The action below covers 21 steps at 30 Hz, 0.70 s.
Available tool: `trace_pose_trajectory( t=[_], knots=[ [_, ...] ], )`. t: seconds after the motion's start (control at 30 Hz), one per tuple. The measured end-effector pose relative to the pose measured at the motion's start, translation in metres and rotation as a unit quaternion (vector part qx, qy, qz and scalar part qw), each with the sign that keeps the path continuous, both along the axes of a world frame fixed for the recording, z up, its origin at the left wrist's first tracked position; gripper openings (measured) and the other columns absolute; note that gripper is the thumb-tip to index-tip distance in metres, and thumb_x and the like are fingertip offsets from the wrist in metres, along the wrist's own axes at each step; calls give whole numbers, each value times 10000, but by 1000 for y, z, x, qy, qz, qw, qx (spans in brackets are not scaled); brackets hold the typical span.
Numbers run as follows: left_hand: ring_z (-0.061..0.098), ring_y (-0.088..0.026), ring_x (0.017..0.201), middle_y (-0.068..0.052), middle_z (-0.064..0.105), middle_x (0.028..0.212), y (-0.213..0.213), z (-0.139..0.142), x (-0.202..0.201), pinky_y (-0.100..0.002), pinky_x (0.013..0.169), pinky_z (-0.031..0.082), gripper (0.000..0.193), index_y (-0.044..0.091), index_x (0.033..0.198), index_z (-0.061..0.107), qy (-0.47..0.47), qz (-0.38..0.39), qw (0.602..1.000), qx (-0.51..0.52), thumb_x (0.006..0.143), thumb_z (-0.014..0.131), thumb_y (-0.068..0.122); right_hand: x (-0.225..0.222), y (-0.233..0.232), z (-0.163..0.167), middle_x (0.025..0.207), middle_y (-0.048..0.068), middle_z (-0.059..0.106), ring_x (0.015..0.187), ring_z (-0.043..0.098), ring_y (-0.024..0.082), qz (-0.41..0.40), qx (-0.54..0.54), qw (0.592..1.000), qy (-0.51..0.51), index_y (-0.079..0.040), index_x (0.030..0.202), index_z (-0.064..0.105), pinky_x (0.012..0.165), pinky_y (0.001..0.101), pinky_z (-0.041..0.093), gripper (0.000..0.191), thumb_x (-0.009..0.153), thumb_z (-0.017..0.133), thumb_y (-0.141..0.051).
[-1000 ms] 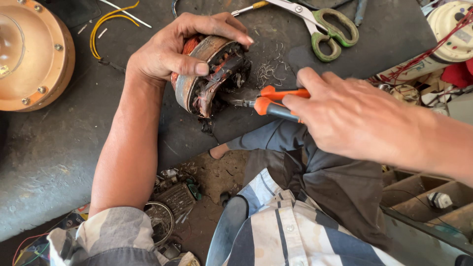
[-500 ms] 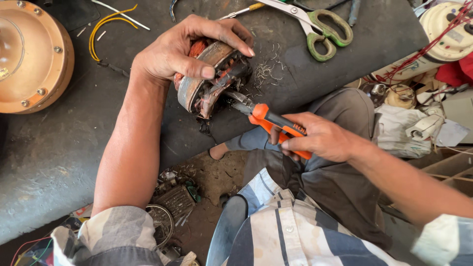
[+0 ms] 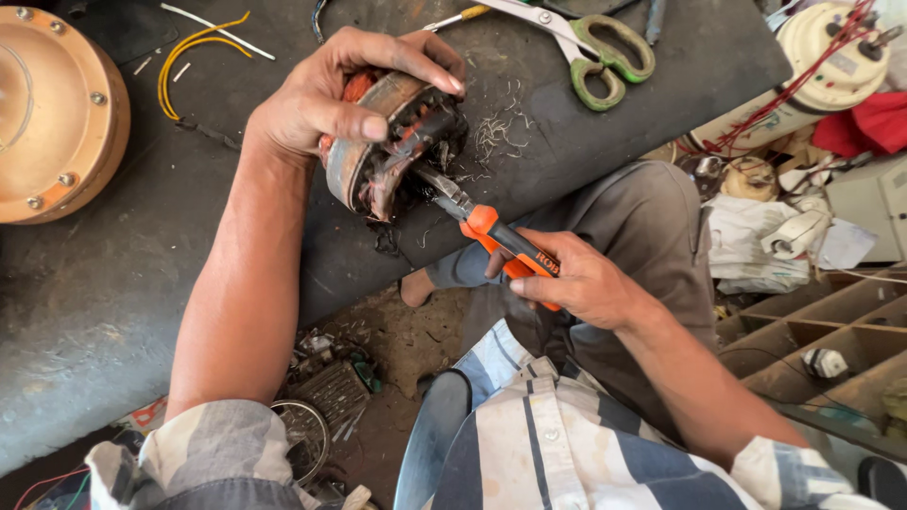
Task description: The person holds a burnt electric motor stator on a workbench and pulls out old copper windings by hand. They use pliers to grip and lever the windings, a screwdriver to pry them loose, and scissors to cut binding material, working the coils out one section at a time.
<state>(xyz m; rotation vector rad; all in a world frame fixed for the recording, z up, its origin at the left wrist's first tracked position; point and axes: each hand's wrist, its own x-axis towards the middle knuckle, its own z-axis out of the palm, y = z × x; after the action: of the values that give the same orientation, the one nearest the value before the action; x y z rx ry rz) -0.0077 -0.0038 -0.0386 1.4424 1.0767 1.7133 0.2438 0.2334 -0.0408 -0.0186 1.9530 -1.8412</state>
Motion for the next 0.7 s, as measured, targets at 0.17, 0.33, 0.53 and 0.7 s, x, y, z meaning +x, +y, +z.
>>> trace_pose_trajectory(
  t=[0.17, 0.33, 0.53, 0.7],
  knots=[
    [593, -254, 1251, -167, 673, 1318, 1, 0, 1, -350, 1155, 444, 558, 13, 1299, 720, -30, -2, 1000, 6, 869, 887, 326, 1, 1, -3, 799, 7, 607, 687, 578, 96, -4, -7, 1000, -18, -15, 1138, 704, 647, 266, 488, 320, 835, 686, -117],
    [580, -245, 1258, -156, 669, 1330, -2, 3, 0, -339, 1173, 442, 571, 7, 1319, 707, -28, -6, 1000, 4, 874, 879, 320, -8, 6, 14, 891, 48, 610, 759, 598, 143, 44, 134, 987, 82, -40, 1201, 687, 674, 313, 480, 384, 838, 677, -164],
    [571, -239, 1277, -145, 660, 1349, 0, 2, -1, -329, 1171, 421, 564, 3, 1333, 700, -6, -2, 1000, 0, 897, 870, 318, -16, 17, 62, 1090, 114, 632, 877, 630, 299, 130, 509, 838, 152, -79, 1165, 678, 770, 439, 437, 392, 833, 698, -287],
    [589, -236, 1241, -133, 664, 1329, 0, 2, -1, -337, 1151, 441, 571, 14, 1327, 706, 17, 14, 1000, -6, 885, 848, 346, -13, 15, 80, 1190, 177, 622, 937, 626, 323, 162, 567, 759, 276, -77, 1205, 705, 824, 470, 389, 472, 757, 687, -222]
  ],
)
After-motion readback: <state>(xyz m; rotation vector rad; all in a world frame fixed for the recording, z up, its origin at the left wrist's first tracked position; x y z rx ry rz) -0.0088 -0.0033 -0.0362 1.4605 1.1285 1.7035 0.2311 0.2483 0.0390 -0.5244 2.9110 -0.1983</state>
